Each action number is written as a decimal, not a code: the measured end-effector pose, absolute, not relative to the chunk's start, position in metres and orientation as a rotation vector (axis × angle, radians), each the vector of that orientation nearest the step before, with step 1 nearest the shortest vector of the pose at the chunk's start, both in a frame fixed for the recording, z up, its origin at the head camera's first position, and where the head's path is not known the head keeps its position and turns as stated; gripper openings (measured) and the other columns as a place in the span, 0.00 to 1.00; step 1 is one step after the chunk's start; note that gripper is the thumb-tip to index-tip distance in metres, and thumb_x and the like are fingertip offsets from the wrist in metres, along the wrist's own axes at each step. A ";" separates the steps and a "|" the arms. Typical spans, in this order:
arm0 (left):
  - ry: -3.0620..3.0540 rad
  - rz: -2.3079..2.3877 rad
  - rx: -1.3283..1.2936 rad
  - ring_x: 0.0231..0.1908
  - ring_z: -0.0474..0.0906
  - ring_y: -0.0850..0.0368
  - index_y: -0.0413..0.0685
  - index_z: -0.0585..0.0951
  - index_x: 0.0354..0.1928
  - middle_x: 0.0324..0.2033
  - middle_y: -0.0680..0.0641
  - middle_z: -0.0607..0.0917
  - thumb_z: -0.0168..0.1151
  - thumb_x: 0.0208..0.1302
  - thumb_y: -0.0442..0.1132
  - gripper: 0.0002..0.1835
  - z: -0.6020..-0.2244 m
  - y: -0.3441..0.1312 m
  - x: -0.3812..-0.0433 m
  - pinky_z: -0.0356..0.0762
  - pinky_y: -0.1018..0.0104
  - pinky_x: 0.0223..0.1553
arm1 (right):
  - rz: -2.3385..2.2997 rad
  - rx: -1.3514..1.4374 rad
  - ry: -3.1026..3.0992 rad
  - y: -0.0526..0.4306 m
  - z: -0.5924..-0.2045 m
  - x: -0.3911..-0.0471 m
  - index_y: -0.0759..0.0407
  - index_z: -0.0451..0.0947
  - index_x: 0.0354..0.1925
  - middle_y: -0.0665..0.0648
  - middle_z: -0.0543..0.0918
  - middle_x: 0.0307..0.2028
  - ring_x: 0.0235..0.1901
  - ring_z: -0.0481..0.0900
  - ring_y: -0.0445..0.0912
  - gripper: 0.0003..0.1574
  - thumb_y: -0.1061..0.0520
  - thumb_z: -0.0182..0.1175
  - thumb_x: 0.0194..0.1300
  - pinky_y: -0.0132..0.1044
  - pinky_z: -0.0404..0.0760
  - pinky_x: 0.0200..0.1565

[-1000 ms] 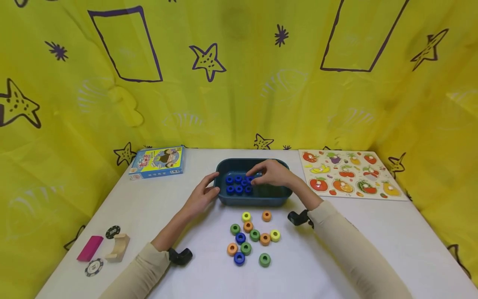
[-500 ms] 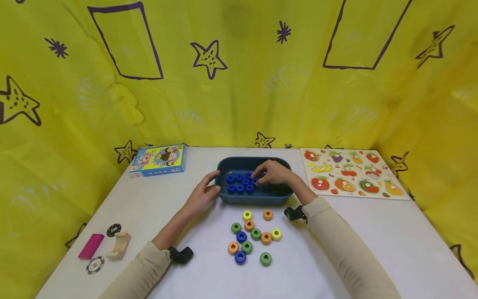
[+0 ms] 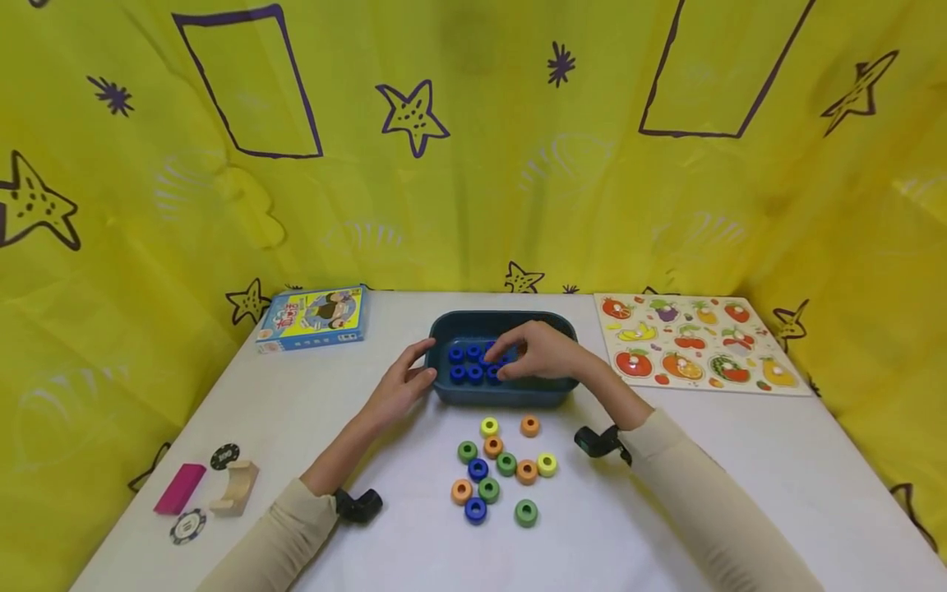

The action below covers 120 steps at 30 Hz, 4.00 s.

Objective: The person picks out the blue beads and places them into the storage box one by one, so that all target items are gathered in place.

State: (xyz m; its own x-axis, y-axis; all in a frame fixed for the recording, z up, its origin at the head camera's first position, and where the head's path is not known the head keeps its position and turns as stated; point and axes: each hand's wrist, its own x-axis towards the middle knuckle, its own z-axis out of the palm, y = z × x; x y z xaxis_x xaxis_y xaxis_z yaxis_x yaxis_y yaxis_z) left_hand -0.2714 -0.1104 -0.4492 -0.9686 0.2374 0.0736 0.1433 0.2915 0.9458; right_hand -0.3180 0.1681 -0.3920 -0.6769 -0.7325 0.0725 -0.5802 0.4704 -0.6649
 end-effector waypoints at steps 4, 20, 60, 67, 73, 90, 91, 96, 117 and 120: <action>2.475 1.794 0.366 0.60 0.66 0.50 0.60 0.62 0.68 0.67 0.55 0.60 0.53 0.68 0.41 0.27 -0.449 -0.110 -0.272 0.66 0.56 0.56 | -0.929 -1.347 2.283 0.160 -0.386 -0.283 0.49 0.83 0.44 0.50 0.83 0.35 0.20 0.71 0.39 0.15 0.53 0.67 0.56 0.31 0.70 0.22; 2.448 1.812 0.394 0.60 0.66 0.49 0.57 0.62 0.68 0.67 0.53 0.60 0.53 0.68 0.41 0.28 -0.448 -0.111 -0.272 0.66 0.54 0.56 | -0.695 -1.485 2.122 0.135 -0.415 -0.250 0.41 0.82 0.45 0.39 0.79 0.31 0.24 0.70 0.34 0.15 0.55 0.64 0.58 0.27 0.71 0.26; 2.424 1.796 0.390 0.61 0.63 0.45 0.54 0.60 0.69 0.68 0.49 0.58 0.51 0.69 0.38 0.28 -0.437 -0.111 -0.265 0.64 0.52 0.58 | -0.772 -1.243 2.325 0.187 -0.396 -0.344 0.51 0.84 0.39 0.48 0.83 0.34 0.21 0.73 0.41 0.10 0.58 0.66 0.55 0.32 0.74 0.24; 2.427 1.803 0.385 0.61 0.64 0.45 0.53 0.61 0.68 0.68 0.50 0.59 0.52 0.68 0.39 0.27 -0.432 -0.112 -0.263 0.65 0.53 0.57 | -0.624 -1.151 2.346 0.189 -0.399 -0.345 0.50 0.83 0.40 0.45 0.83 0.36 0.31 0.77 0.40 0.13 0.60 0.66 0.54 0.35 0.77 0.34; 2.461 1.806 0.383 0.61 0.65 0.50 0.60 0.62 0.68 0.66 0.56 0.61 0.53 0.68 0.43 0.27 -0.449 -0.111 -0.272 0.66 0.55 0.57 | -0.470 -1.132 2.365 0.189 -0.396 -0.347 0.48 0.83 0.38 0.42 0.82 0.35 0.35 0.77 0.37 0.12 0.60 0.66 0.53 0.35 0.77 0.38; 2.416 1.786 0.426 0.62 0.62 0.41 0.51 0.61 0.68 0.68 0.46 0.59 0.50 0.69 0.37 0.27 -0.416 -0.108 -0.254 0.63 0.53 0.58 | -0.017 -0.873 2.395 0.185 -0.374 -0.339 0.46 0.83 0.31 0.46 0.79 0.27 0.28 0.74 0.43 0.11 0.62 0.68 0.50 0.37 0.78 0.32; 2.418 1.786 0.430 0.62 0.62 0.41 0.51 0.60 0.68 0.68 0.46 0.59 0.50 0.69 0.36 0.27 -0.416 -0.108 -0.254 0.63 0.52 0.58 | 0.007 -0.862 2.398 0.183 -0.373 -0.338 0.47 0.82 0.31 0.46 0.79 0.27 0.28 0.74 0.44 0.10 0.62 0.68 0.50 0.37 0.78 0.32; 2.436 1.776 0.436 0.61 0.63 0.41 0.50 0.61 0.68 0.68 0.46 0.59 0.50 0.69 0.37 0.27 -0.417 -0.107 -0.254 0.62 0.53 0.59 | 0.053 -0.859 2.421 0.181 -0.372 -0.335 0.49 0.81 0.29 0.46 0.78 0.25 0.27 0.74 0.43 0.08 0.60 0.69 0.49 0.36 0.78 0.31; 2.432 1.782 0.400 0.62 0.63 0.44 0.54 0.60 0.69 0.68 0.50 0.58 0.51 0.69 0.39 0.28 -0.435 -0.109 -0.266 0.62 0.52 0.59 | -0.593 -1.131 2.457 0.188 -0.399 -0.350 0.54 0.82 0.41 0.46 0.82 0.36 0.35 0.79 0.38 0.12 0.57 0.67 0.55 0.34 0.78 0.38; 2.451 1.786 0.398 0.62 0.63 0.47 0.59 0.60 0.69 0.68 0.54 0.59 0.51 0.69 0.42 0.27 -0.446 -0.110 -0.272 0.63 0.53 0.58 | -0.602 -1.121 2.443 0.186 -0.401 -0.349 0.54 0.82 0.42 0.46 0.82 0.37 0.35 0.79 0.38 0.14 0.58 0.68 0.54 0.34 0.78 0.39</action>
